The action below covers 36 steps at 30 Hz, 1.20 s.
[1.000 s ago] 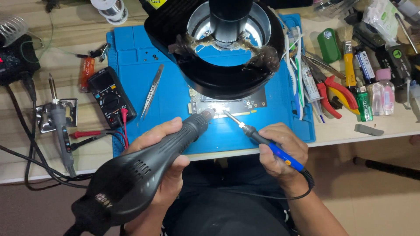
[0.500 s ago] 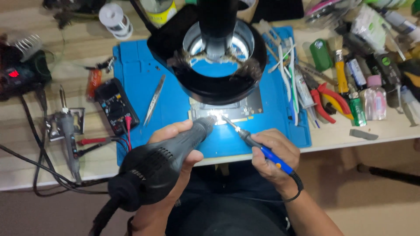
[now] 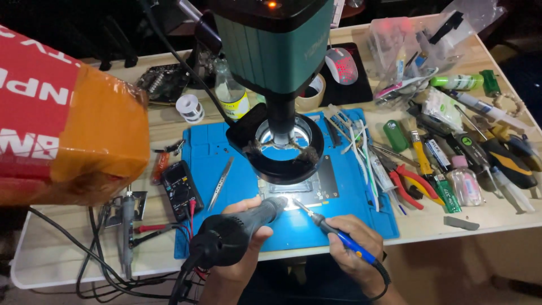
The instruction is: Repairing a circuit board using a hot air rework station and a soldering probe under a microscope.
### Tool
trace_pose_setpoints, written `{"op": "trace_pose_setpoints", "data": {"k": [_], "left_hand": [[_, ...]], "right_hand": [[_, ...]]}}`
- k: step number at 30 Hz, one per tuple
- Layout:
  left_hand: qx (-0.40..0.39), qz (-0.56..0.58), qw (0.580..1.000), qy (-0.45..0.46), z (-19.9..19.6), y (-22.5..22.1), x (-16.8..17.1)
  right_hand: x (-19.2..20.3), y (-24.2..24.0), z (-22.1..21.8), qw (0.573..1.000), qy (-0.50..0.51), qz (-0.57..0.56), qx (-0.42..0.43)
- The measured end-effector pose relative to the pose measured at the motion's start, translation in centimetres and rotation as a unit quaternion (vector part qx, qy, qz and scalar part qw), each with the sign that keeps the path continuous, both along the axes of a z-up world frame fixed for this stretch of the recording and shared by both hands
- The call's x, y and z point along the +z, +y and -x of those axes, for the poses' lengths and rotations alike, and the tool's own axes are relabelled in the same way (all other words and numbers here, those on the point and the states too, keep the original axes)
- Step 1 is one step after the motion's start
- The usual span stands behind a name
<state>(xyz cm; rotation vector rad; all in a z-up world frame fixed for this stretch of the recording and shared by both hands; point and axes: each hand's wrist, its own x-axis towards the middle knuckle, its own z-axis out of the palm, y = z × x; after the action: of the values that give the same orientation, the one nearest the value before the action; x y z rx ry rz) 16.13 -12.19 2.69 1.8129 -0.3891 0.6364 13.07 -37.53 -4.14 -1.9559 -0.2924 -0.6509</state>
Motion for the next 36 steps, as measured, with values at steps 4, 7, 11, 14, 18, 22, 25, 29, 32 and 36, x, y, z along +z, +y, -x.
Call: {"op": "trace_pose_setpoints", "data": {"k": [4, 7, 11, 14, 18, 22, 25, 29, 32, 36], "left_hand": [[-0.005, 0.017, 0.995, 0.101, 0.5, 0.1, 0.5], [-0.012, 0.025, 0.997, 0.074, 0.3, 0.1, 0.2], [-0.014, 0.027, 0.997, 0.071, 0.5, 0.2, 0.5], [-0.026, 0.048, 0.994, 0.09, 0.6, 0.5, -0.2], [-0.029, 0.032, 0.997, 0.069, 0.6, 0.3, 1.0], [-0.026, 0.038, 0.998, 0.049, 0.3, 0.3, -0.4], [-0.026, 0.044, 0.998, 0.028, 0.1, 0.1, -0.9], [-0.023, 0.043, 0.998, 0.032, 0.1, 0.2, -1.6], [-0.022, 0.051, 0.998, 0.022, 0.0, 0.1, -1.7], [-0.033, 0.065, 0.997, 0.016, 0.1, 0.0, -1.5]], "right_hand": [[0.1, 0.0, 0.1, 1.0, -0.006, 0.005, 0.004], [0.1, 0.2, -0.1, 1.0, -0.014, 0.007, 0.007], [0.1, 0.3, -0.1, 1.0, -0.021, 0.007, 0.006], [0.0, 0.3, -0.1, 1.0, -0.019, 0.012, 0.007], [-0.3, 0.2, -0.1, 1.0, -0.022, 0.017, 0.007], [-0.2, 0.4, 0.0, 1.0, -0.014, 0.015, 0.003], [-0.2, 0.4, 0.0, 1.0, -0.015, 0.015, 0.003], [0.1, 0.3, 0.0, 1.0, -0.006, 0.025, 0.006], [0.2, 0.3, 0.0, 1.0, -0.008, 0.023, 0.009], [0.0, 0.3, 0.0, 1.0, -0.01, 0.016, 0.009]]}}
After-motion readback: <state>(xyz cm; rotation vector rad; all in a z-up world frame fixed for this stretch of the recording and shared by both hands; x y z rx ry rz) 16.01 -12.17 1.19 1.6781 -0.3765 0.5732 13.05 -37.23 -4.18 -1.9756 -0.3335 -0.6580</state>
